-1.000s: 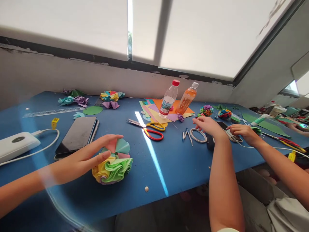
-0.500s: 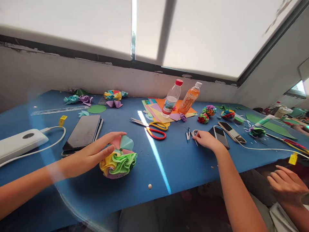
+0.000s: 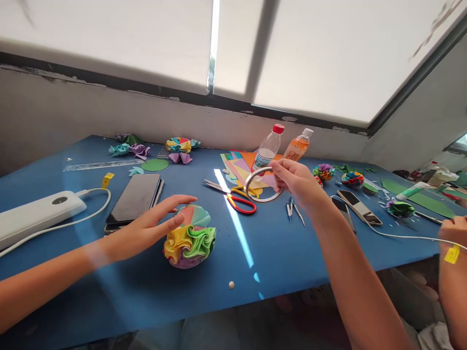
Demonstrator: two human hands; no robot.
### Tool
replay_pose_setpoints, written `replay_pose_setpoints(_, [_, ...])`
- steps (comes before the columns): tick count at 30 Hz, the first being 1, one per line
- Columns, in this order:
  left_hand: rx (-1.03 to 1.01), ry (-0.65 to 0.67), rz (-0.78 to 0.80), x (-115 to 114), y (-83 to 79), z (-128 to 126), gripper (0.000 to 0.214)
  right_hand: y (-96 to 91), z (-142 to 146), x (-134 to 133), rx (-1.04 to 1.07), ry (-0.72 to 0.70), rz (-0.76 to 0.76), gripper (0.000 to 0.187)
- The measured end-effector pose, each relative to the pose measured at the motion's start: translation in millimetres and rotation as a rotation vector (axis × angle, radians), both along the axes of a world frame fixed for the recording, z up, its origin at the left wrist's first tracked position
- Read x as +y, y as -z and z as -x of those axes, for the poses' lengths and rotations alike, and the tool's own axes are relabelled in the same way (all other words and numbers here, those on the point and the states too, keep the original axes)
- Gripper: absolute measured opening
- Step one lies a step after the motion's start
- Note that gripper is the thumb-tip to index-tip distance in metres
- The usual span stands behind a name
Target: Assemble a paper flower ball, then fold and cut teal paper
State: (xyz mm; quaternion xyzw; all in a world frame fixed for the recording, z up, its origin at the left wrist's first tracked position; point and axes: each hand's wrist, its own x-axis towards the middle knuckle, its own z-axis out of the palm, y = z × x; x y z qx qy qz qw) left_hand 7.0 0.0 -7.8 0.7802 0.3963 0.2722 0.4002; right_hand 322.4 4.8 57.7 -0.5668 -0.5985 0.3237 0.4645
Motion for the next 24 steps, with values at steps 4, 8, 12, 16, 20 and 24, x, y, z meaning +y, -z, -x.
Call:
replay_pose_setpoints(4, [-0.138, -0.048, -0.100, 1.5, -7.4, 1.9, 0.045, 1.8, 85.8, 16.4, 0.315, -0.409, -0.027, 0.040])
replay_pose_setpoints(8, [-0.268, -0.096, -0.099, 0.8, -16.6, 7.9, 0.037, 16.1, 130.8, 33.4, 0.443, -0.504, -0.060, 0.039])
replay_pose_setpoints(12, [-0.388, -0.153, -0.091, 3.6, -19.9, 11.3, 0.028, 30.8, 134.4, 36.3, 0.355, -0.459, -0.160, 0.037])
replay_pose_setpoints(16, [-0.437, -0.182, -0.093, 10.8, -17.2, 13.0, 0.022, 40.4, 126.4, 27.8, 0.173, -0.448, -0.328, 0.030])
replay_pose_setpoints(20, [-0.357, -0.181, -0.368, 18.2, -11.5, 14.5, 0.012, 50.0, 119.5, 25.6, -0.378, -0.275, -0.765, 0.014])
replay_pose_setpoints(24, [-0.270, -0.147, -0.756, 23.4, -2.2, 13.9, 0.010, 60.4, 113.6, 28.5, -0.896, 0.007, -1.170, 0.017])
